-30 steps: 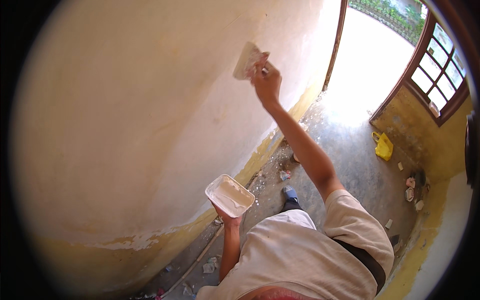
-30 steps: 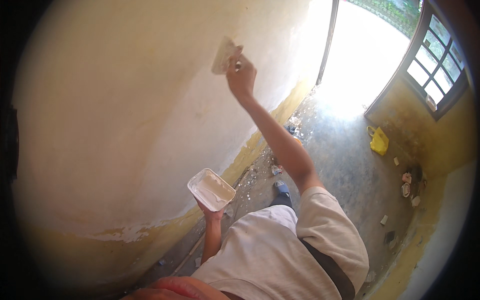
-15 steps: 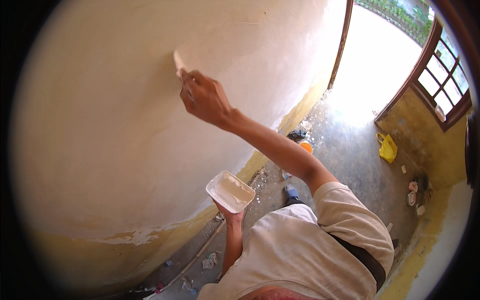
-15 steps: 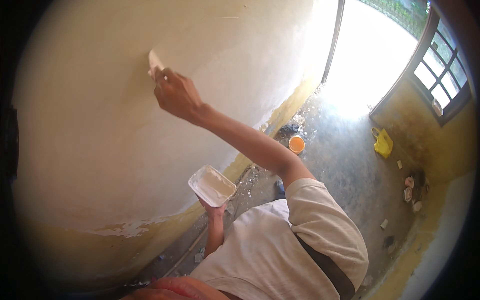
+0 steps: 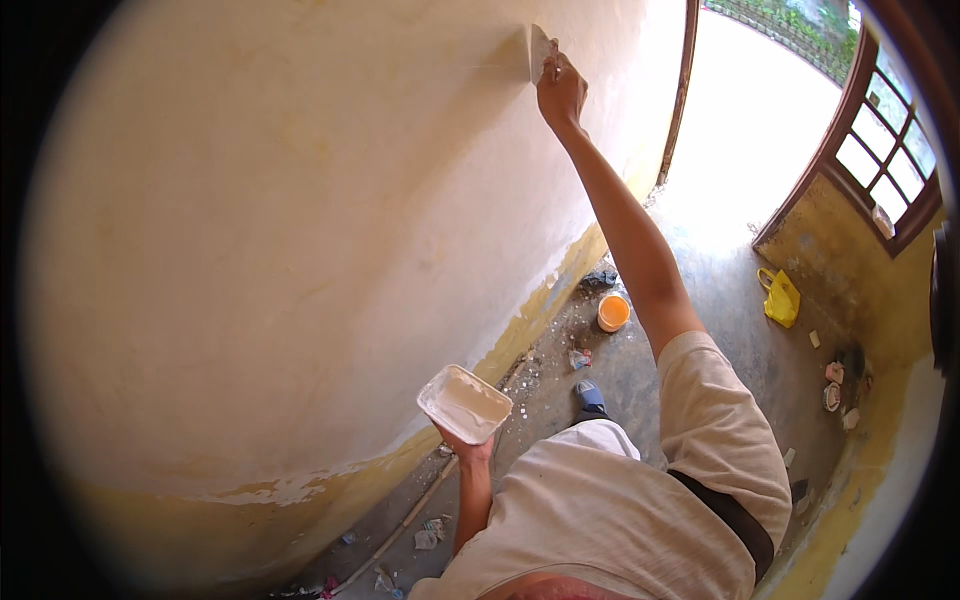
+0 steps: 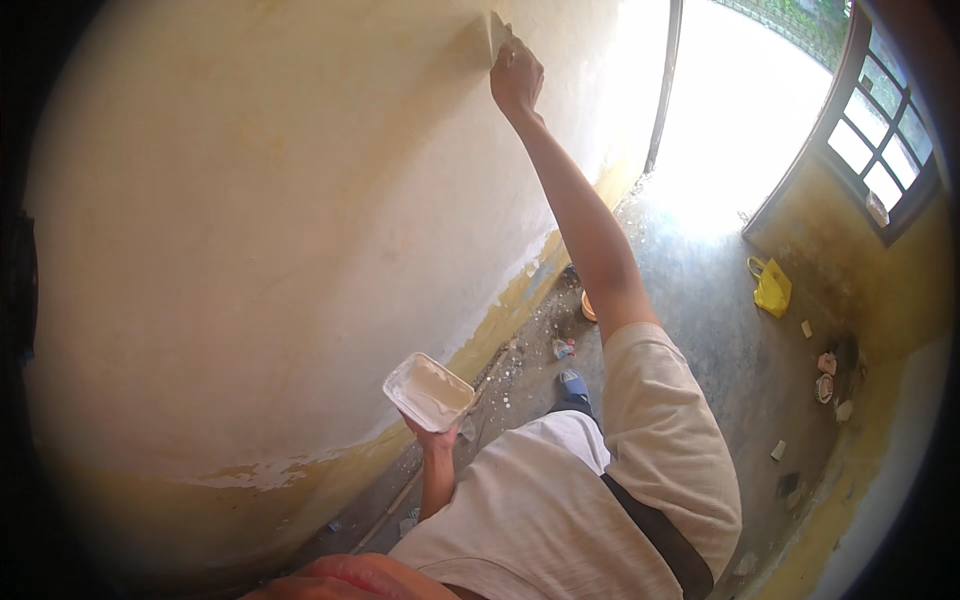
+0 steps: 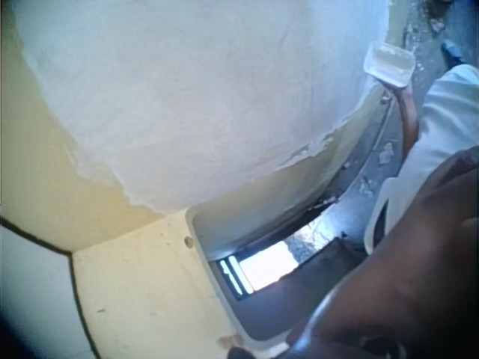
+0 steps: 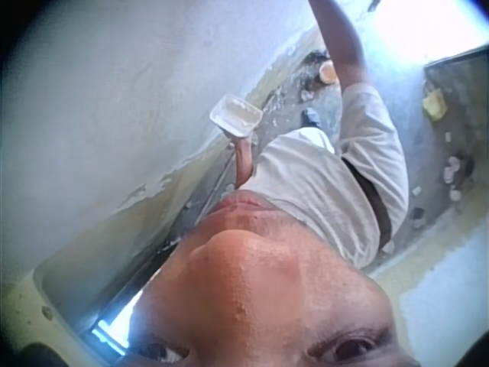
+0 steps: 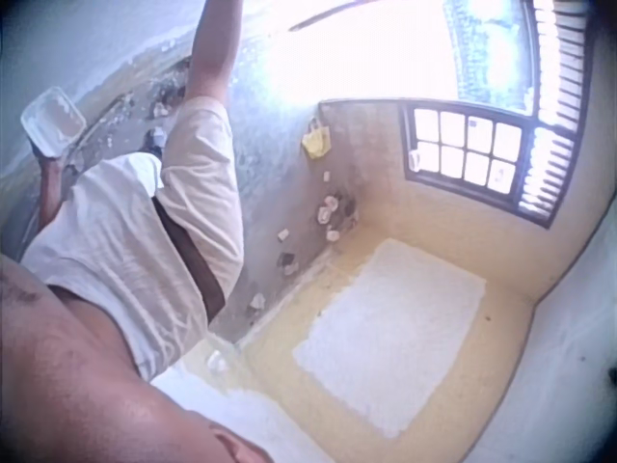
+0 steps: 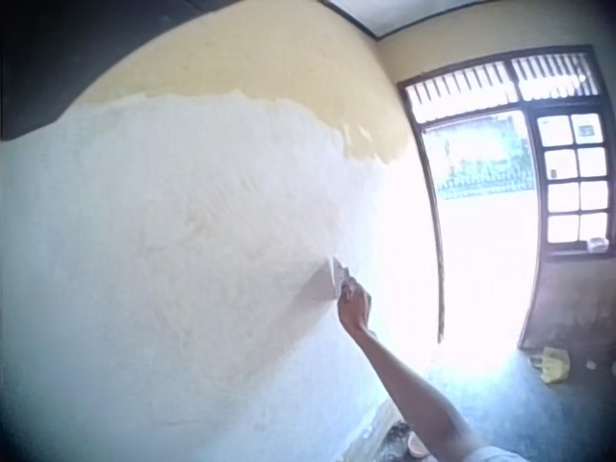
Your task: The person applies plaster to a wall using a putty knife, scooping the material from a small plastic container.
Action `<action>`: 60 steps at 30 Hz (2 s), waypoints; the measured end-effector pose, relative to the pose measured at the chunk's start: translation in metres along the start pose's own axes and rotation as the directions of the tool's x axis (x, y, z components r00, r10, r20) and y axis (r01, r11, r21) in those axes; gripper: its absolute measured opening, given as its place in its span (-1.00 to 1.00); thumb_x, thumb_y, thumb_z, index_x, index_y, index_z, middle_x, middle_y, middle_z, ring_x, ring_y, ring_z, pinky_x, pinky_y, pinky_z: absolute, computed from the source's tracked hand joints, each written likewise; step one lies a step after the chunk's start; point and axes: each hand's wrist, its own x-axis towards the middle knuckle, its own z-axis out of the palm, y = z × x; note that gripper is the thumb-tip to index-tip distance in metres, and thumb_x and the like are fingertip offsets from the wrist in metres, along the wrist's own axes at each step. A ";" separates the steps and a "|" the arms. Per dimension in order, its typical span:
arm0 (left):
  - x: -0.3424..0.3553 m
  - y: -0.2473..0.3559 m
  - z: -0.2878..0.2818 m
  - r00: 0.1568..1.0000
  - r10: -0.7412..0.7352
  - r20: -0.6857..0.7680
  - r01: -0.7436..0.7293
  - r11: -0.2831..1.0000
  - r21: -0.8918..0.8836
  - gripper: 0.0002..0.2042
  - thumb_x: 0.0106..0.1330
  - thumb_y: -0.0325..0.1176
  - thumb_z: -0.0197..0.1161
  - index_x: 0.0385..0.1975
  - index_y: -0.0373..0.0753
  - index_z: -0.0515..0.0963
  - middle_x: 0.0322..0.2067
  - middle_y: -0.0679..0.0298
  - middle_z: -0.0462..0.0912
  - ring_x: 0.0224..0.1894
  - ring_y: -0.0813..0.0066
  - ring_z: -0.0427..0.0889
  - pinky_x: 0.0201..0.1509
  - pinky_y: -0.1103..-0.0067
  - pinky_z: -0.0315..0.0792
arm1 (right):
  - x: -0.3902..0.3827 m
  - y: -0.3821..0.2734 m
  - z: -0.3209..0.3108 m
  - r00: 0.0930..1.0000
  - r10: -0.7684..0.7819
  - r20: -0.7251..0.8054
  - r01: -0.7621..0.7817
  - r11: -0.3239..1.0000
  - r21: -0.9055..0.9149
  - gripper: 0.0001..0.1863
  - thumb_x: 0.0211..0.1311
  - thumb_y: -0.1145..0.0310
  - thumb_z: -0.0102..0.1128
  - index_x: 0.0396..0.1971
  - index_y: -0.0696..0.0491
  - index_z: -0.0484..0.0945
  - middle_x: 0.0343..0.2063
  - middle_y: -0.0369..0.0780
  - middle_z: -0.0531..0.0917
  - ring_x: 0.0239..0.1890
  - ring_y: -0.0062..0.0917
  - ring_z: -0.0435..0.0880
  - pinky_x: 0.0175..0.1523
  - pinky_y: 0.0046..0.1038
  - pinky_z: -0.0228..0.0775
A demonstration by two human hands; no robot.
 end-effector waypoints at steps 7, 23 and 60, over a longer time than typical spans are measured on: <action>-0.015 -0.001 0.030 0.999 0.043 -0.013 -0.043 0.999 -0.020 -0.42 0.41 0.25 -0.07 0.25 0.02 0.38 0.18 0.37 0.51 0.22 0.26 0.48 0.31 0.19 0.37 | -0.089 -0.067 0.038 0.952 -0.295 -0.078 0.302 0.950 0.083 -0.65 0.21 0.47 0.18 0.02 0.13 0.61 -0.33 -0.13 0.65 -0.29 -0.26 0.65 -0.23 -0.27 0.51; -0.033 -0.002 0.060 0.985 0.150 -0.083 -0.149 0.989 0.024 -0.39 0.38 0.29 -0.05 0.27 0.03 0.36 0.20 0.40 0.48 0.26 0.29 0.43 0.34 0.23 0.33 | -0.191 -0.133 -0.018 0.969 -0.180 0.167 0.106 0.919 0.379 -0.79 0.28 0.51 0.17 -0.12 0.20 0.63 -0.28 -0.08 0.73 -0.27 -0.22 0.73 -0.22 -0.30 0.54; -0.032 0.002 0.063 0.996 0.075 -0.046 -0.074 0.997 0.013 -0.41 0.42 0.28 -0.12 0.27 0.04 0.36 0.19 0.39 0.49 0.24 0.29 0.47 0.31 0.23 0.37 | -0.091 -0.081 -0.048 0.759 0.459 0.461 -0.649 0.585 0.487 -0.72 0.42 0.44 0.02 -0.03 0.29 0.58 -0.27 -0.19 0.66 -0.29 -0.59 0.65 -0.12 -0.51 0.64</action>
